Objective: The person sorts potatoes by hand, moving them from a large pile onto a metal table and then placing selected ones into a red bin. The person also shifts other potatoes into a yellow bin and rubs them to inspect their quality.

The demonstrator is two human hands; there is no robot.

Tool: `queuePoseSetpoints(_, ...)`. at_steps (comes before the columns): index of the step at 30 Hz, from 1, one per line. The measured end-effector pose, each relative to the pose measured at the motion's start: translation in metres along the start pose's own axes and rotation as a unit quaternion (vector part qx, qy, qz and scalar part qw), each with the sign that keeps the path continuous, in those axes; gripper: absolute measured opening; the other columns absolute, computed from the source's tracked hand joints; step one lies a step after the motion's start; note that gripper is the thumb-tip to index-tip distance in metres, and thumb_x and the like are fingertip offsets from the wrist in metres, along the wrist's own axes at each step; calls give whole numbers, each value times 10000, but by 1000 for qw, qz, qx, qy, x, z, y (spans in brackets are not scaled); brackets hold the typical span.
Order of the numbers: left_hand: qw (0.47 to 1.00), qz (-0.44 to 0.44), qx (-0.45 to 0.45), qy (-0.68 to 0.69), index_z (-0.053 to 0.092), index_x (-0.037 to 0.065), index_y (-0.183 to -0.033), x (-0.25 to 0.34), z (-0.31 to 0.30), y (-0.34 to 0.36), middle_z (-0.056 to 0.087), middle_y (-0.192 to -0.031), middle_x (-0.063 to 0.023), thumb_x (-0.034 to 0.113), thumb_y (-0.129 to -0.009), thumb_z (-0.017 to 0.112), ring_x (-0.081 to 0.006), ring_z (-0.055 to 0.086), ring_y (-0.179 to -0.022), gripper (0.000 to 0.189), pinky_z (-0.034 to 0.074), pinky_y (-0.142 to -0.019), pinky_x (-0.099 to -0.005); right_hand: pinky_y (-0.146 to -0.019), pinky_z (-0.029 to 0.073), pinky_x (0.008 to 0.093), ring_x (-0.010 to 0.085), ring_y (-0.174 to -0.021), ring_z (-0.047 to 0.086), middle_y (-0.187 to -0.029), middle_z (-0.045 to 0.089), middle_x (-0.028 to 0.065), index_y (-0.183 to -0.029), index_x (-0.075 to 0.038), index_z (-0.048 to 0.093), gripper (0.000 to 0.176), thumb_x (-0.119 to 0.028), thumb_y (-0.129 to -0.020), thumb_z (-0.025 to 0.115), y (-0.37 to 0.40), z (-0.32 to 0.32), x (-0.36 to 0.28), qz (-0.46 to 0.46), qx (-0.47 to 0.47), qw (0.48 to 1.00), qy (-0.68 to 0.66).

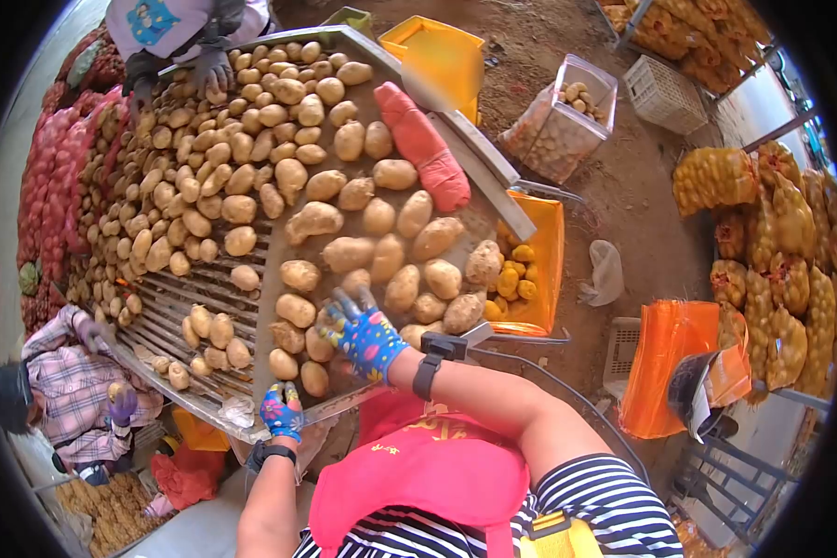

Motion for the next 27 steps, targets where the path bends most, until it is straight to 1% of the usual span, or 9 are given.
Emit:
queuePoseSetpoints(1,1000,-3,-3,-3,705,43,-902,-6,4,1,687,-840,-199,264,-899,618,-395,659,-775,237,518,-698,-467,-1161,139,631,397,-1449,251,-1510,390,155,-1474,-208,403,868,-489,-729,748,8,0,14,25,-13,999,14)
queuePoseSetpoints(2,1000,-10,-9,0,704,39,-912,-6,5,0,690,-853,-200,268,-895,622,-394,661,-787,244,520,-707,-466,-1168,140,621,372,-1458,247,-1509,402,132,-1483,-238,390,854,-491,-747,740,18,5,25,31,33,999,12)
queuePoseSetpoints(6,999,-19,-31,-23,694,32,-904,-10,9,-2,689,-868,-200,263,-888,633,-388,662,-801,240,522,-721,-467,-1154,162,637,333,-1454,268,-1485,441,101,-1480,-223,394,823,-471,-765,718,54,-7,49,15,-30,999,-3)
queuePoseSetpoints(11,998,-13,-28,-50,701,23,-972,2,-1,-2,697,-930,-198,299,-883,627,-375,668,-853,299,527,-772,-458,-1146,194,616,317,-1443,292,-1468,464,65,-1460,-186,427,768,-416,-780,700,84,-13,74,4,28,1000,13)
queuePoseSetpoints(15,998,-5,-17,-52,699,25,-969,-6,6,2,693,-926,-202,302,-880,629,-375,667,-850,299,528,-767,-456,-1106,279,604,345,-1400,346,-1430,497,49,-1237,-174,628,510,-372,-773,708,93,-27,86,-22,25,999,24)
queuePoseSetpoints(18,998,-16,-33,-49,695,26,-955,1,-1,0,691,-918,-202,304,-878,630,-374,666,-851,295,529,-763,-457,-1080,326,596,357,-1330,420,-1398,515,36,-1038,-163,708,332,-277,-727,722,113,-36,105,-22,58,997,35)
queuePoseSetpoints(21,998,-27,-55,-33,689,29,-948,7,-7,-3,685,-921,-205,306,-875,633,-380,661,-861,292,527,-762,-458,-997,397,577,317,-1137,571,-1148,635,61,-959,-154,707,262,-145,-698,691,125,-63,122,5,103,992,72)
queuePoseSetpoints(23,998,-21,-60,-18,688,31,-950,5,-6,-2,682,-924,-207,305,-873,635,-382,659,-861,289,527,-761,-458,-959,425,550,304,-1063,603,-1042,651,67,-960,-154,690,280,-95,-687,677,130,-76,142,7,188,980,63)
queuePoseSetpoints(27,997,-23,-73,-27,686,32,-944,1,-1,-2,675,-914,-203,297,-863,642,-385,651,-844,280,525,-751,-462,-968,442,509,368,-1081,591,-1124,642,126,-1130,-107,647,391,-132,-743,696,56,-116,159,-11,287,956,-60)
Point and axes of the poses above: each hand's wrist, its own y-axis away from the middle knuckle, its own z-axis out of the palm, x = y × z, the point moved 3 cm from there along -y, towards the middle knuckle
